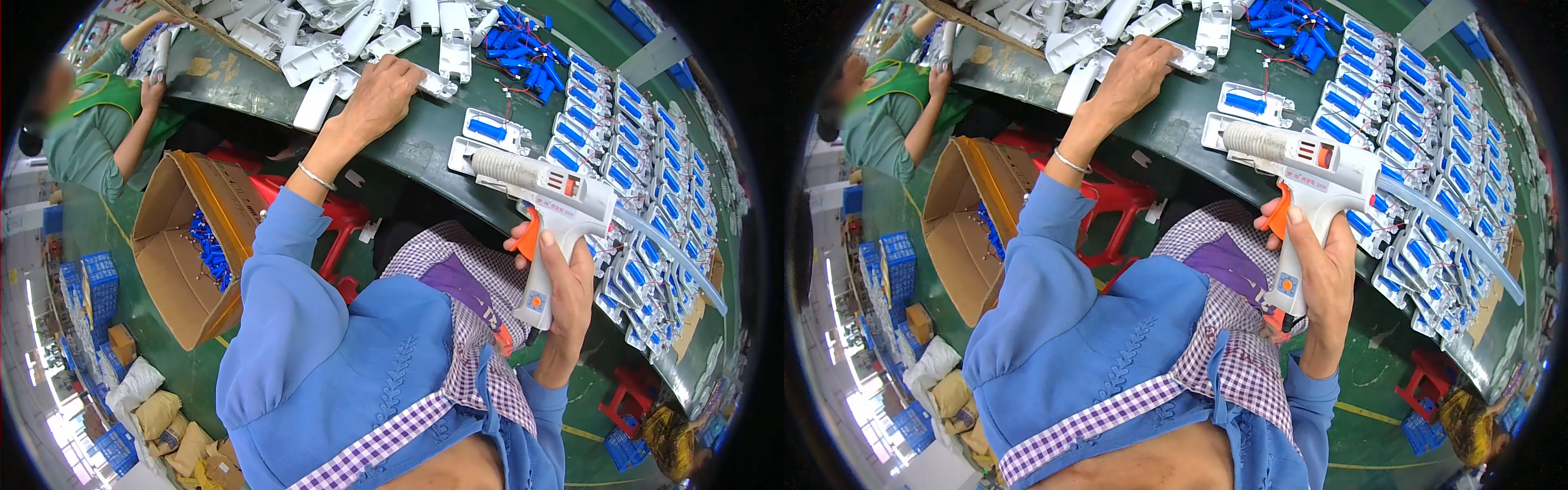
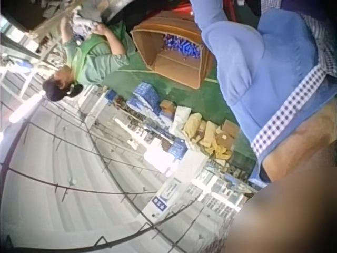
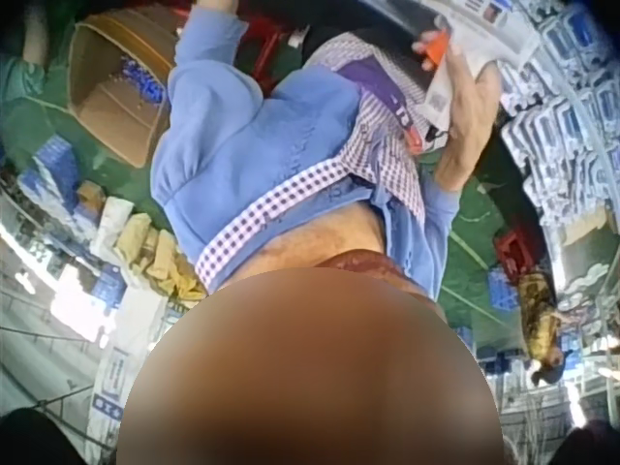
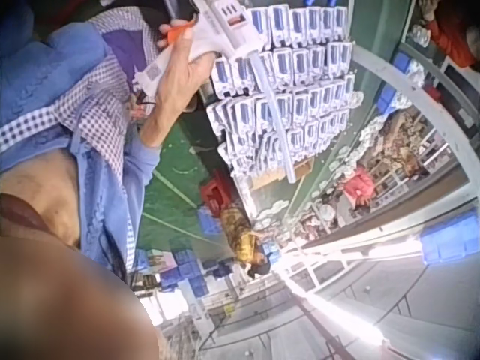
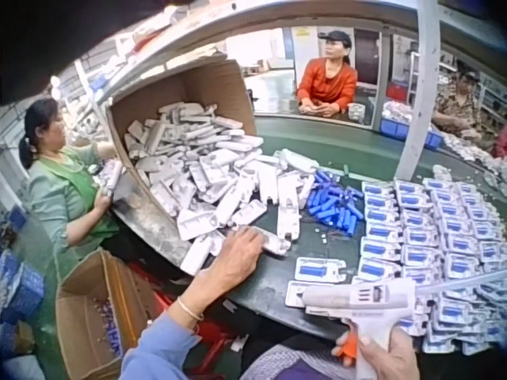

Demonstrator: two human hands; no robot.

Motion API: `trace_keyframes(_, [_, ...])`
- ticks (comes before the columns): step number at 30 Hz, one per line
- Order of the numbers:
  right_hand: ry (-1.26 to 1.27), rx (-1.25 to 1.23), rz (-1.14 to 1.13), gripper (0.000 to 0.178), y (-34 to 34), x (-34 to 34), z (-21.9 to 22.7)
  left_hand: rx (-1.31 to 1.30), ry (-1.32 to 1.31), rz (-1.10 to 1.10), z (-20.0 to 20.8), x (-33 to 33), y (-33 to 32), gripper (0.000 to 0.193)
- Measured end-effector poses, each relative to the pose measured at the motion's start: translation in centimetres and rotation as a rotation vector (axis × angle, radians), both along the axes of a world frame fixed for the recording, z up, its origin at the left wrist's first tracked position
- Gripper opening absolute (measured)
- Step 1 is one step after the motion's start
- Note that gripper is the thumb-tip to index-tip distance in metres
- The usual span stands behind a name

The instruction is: The recorder is assembling electronic units by applying hot glue to plastic cases and then inserting blue batteries into them.

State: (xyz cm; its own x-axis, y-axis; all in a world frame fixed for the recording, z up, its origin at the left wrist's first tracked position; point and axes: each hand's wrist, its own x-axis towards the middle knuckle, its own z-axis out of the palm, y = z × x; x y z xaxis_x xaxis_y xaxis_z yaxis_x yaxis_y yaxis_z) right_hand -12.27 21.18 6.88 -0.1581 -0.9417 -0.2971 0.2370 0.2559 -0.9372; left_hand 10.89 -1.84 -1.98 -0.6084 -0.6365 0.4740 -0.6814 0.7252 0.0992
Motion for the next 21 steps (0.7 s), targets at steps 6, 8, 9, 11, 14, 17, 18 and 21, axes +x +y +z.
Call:
trace_keyframes(6, [-0.024, -0.019, -0.023, 0.032, 1.0, -0.9, 0.2, 0.025, 0.012, -0.033, 0.6, 0.3, 1.3, 0.024])
trace_keyframes(8, [-0.025, -0.016, -0.050, 0.032, 1.4, -1.2, 0.4, 0.054, 0.028, 0.004, 1.4, 0.2, 1.8, 0.024])
trace_keyframes(9, [-0.025, -0.015, -0.073, 0.032, 1.6, -1.3, 0.5, 0.009, 0.029, 0.020, 1.8, 0.1, 2.0, 0.022])
trace_keyframes(11, [-0.021, -0.020, -0.077, 0.032, 1.8, -1.5, 0.4, 0.011, 0.051, 0.050, 2.4, -0.2, 2.1, 0.021])
trace_keyframes(14, [-0.006, -0.006, -0.122, 0.032, 1.6, -1.3, 0.4, 0.002, 0.100, 0.080, 3.0, -1.1, 1.9, 0.018])
trace_keyframes(17, [0.050, -0.006, -0.051, 0.033, 1.7, -1.6, -0.1, -0.002, 0.151, 0.061, 3.5, -2.2, 1.6, 0.018])
trace_keyframes(18, [0.046, -0.013, -0.060, 0.033, 1.8, -1.5, 0.0, 0.004, 0.162, 0.042, 3.6, -2.7, 1.5, 0.018])
trace_keyframes(21, [0.028, -0.008, -0.054, 0.033, 1.9, -1.8, -0.3, 0.024, 0.224, -0.053, 4.3, -5.1, 0.6, 0.014])
